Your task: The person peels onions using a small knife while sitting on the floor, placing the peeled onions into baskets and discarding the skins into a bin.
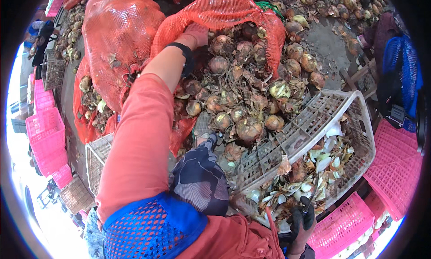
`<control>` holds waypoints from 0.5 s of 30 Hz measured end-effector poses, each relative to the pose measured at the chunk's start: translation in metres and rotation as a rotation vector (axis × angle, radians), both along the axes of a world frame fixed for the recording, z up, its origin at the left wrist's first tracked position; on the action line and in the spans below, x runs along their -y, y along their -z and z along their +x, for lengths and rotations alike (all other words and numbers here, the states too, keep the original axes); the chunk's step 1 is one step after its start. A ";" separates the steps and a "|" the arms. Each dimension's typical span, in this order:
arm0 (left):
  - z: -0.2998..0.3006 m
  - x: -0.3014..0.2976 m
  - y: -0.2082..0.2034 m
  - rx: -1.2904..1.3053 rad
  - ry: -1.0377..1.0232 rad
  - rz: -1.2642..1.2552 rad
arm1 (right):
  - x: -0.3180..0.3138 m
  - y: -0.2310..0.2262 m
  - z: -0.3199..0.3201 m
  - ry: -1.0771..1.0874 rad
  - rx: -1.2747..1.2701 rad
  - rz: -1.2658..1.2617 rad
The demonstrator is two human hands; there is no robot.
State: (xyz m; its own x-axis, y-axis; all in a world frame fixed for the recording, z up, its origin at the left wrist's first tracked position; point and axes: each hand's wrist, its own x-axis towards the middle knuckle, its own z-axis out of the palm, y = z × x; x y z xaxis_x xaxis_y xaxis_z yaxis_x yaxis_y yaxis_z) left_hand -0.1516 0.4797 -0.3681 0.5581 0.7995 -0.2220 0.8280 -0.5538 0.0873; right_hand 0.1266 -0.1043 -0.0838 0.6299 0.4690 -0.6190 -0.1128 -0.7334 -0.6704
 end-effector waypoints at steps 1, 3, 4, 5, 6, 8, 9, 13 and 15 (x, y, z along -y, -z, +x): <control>0.018 0.005 -0.016 -0.116 -0.026 -0.095 | -0.003 -0.003 0.000 -0.044 0.000 -0.066; 0.018 0.005 -0.008 -0.213 -0.041 -0.057 | -0.002 -0.005 0.000 -0.098 0.003 -0.122; 0.003 0.001 0.011 -0.208 -0.043 -0.049 | 0.001 -0.005 -0.001 -0.099 0.032 -0.110; 0.003 0.004 0.013 -0.121 0.004 0.007 | 0.002 -0.004 -0.003 -0.083 0.051 -0.113; 0.003 0.007 0.015 -0.034 0.050 0.062 | 0.006 -0.003 -0.004 -0.068 0.047 -0.120; 0.000 0.009 0.019 0.053 0.102 0.110 | 0.011 -0.003 -0.003 -0.101 0.111 -0.155; -0.002 0.009 0.023 0.014 0.080 0.098 | 0.009 -0.005 -0.002 -0.069 0.044 -0.094; -0.014 0.023 0.010 0.062 0.005 0.043 | 0.006 -0.007 0.000 -0.152 0.078 -0.176; -0.007 0.042 -0.023 -0.038 -0.253 -0.047 | 0.014 -0.004 0.000 -0.109 0.054 -0.147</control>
State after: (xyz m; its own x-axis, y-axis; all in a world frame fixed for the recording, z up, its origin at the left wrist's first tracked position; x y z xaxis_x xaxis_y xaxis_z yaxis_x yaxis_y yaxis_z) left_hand -0.1589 0.4380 -0.3447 0.3322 0.9010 -0.2790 0.9429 -0.3246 0.0743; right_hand 0.1268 -0.1182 -0.0802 0.6147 0.4432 -0.6524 0.0058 -0.8297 -0.5582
